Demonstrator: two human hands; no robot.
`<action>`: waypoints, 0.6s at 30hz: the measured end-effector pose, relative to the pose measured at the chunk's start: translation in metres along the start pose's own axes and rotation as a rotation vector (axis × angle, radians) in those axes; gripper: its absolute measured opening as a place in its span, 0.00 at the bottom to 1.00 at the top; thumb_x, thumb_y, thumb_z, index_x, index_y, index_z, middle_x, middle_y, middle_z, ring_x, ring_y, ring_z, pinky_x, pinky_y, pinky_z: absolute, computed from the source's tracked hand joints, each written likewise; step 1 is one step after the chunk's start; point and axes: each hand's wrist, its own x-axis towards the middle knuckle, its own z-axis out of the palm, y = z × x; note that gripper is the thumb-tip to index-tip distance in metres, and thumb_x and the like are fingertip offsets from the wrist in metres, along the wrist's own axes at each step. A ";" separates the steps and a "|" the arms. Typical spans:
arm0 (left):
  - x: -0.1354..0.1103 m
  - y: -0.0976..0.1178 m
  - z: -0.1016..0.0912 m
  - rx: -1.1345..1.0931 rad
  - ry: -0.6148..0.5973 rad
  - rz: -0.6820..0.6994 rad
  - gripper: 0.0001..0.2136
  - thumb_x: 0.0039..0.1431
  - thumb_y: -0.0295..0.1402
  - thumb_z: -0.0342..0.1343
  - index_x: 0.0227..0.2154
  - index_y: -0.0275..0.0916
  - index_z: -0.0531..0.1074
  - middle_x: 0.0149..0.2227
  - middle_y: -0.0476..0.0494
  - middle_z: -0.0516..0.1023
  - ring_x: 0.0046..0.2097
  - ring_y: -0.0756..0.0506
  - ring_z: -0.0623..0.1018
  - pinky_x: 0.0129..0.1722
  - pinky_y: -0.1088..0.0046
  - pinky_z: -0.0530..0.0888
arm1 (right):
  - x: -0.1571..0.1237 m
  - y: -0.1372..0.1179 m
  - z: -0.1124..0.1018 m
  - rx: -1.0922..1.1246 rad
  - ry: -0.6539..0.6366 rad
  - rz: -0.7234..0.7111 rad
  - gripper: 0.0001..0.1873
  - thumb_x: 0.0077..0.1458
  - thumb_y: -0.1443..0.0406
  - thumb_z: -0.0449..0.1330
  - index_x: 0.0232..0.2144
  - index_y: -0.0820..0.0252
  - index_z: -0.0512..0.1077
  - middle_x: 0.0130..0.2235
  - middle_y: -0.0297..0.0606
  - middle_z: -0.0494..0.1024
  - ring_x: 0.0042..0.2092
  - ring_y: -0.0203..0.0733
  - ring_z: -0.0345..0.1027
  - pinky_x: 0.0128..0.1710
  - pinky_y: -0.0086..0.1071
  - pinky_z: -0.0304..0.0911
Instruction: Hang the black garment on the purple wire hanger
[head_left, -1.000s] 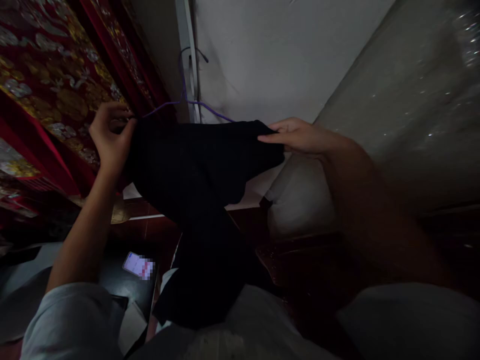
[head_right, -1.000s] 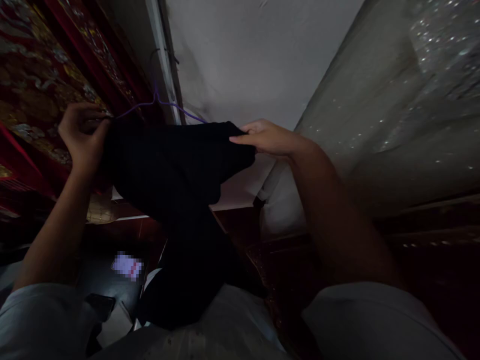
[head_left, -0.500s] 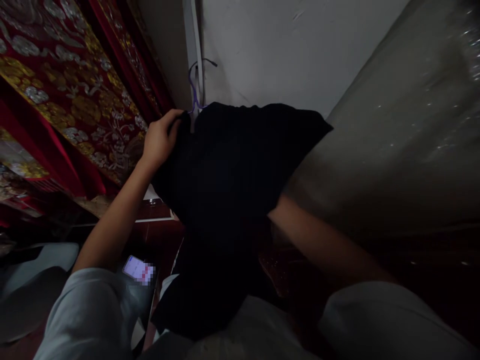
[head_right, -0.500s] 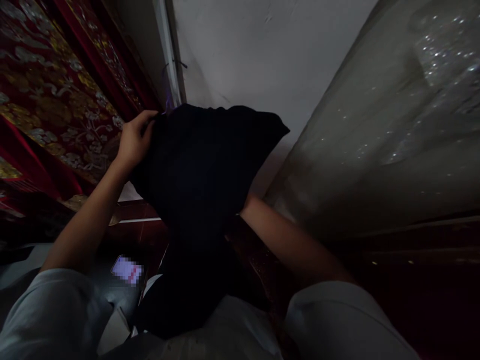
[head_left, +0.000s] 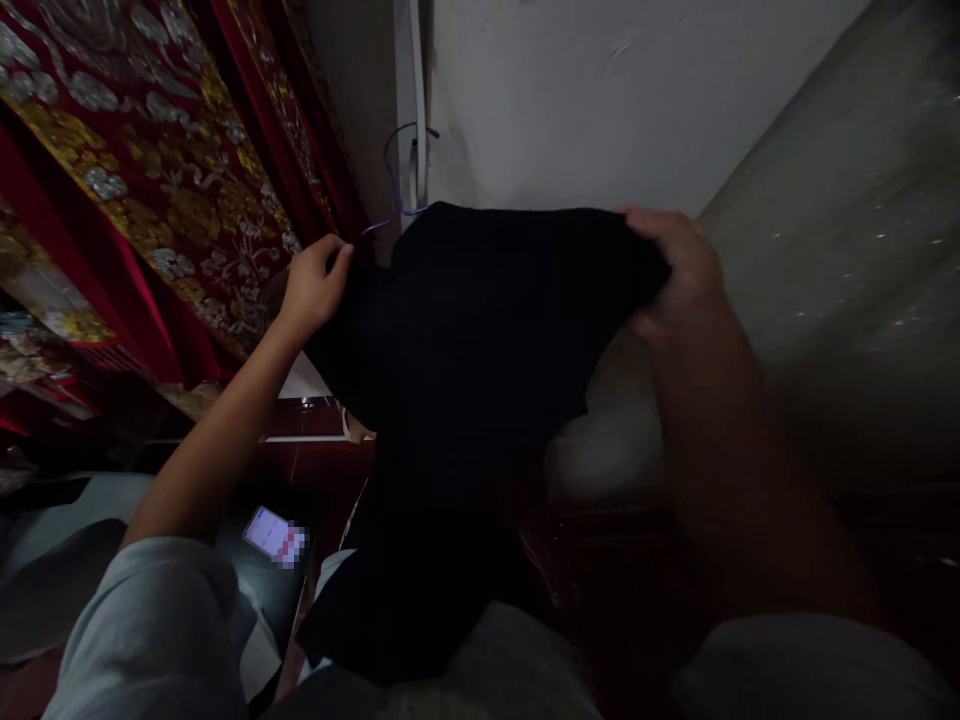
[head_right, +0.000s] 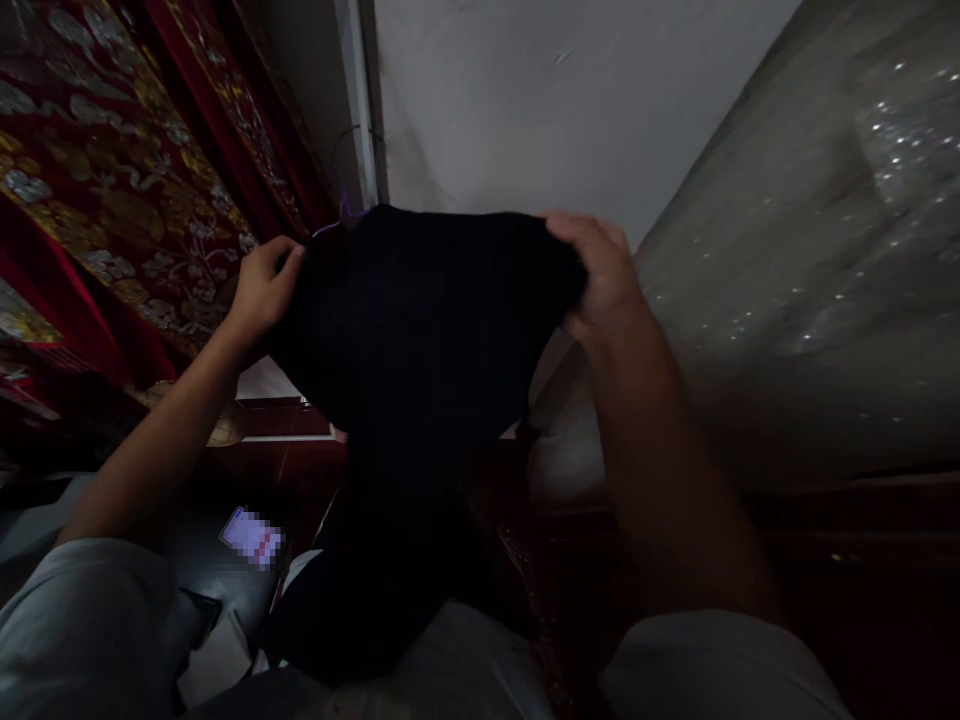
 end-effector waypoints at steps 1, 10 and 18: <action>0.003 0.001 0.000 -0.022 0.013 -0.014 0.22 0.73 0.51 0.47 0.31 0.39 0.70 0.33 0.41 0.77 0.45 0.39 0.80 0.51 0.61 0.75 | 0.003 -0.009 0.010 0.049 0.077 -0.025 0.11 0.48 0.57 0.67 0.26 0.57 0.73 0.25 0.33 0.71 0.28 0.37 0.64 0.28 0.31 0.62; 0.036 0.010 -0.005 -0.038 -0.019 0.016 0.18 0.68 0.47 0.58 0.27 0.39 0.67 0.31 0.43 0.75 0.43 0.40 0.78 0.50 0.63 0.75 | -0.010 -0.051 0.056 -0.224 0.099 -0.384 0.35 0.58 0.44 0.64 0.16 0.53 0.49 0.21 0.28 0.47 0.24 0.30 0.39 0.25 0.32 0.36; 0.033 -0.015 -0.024 -0.131 -0.047 -0.023 0.17 0.72 0.43 0.52 0.31 0.39 0.75 0.33 0.43 0.81 0.39 0.44 0.80 0.44 0.66 0.78 | -0.061 -0.047 0.023 -0.679 -0.058 -0.680 0.11 0.58 0.61 0.66 0.25 0.56 0.80 0.17 0.29 0.64 0.21 0.32 0.57 0.24 0.32 0.51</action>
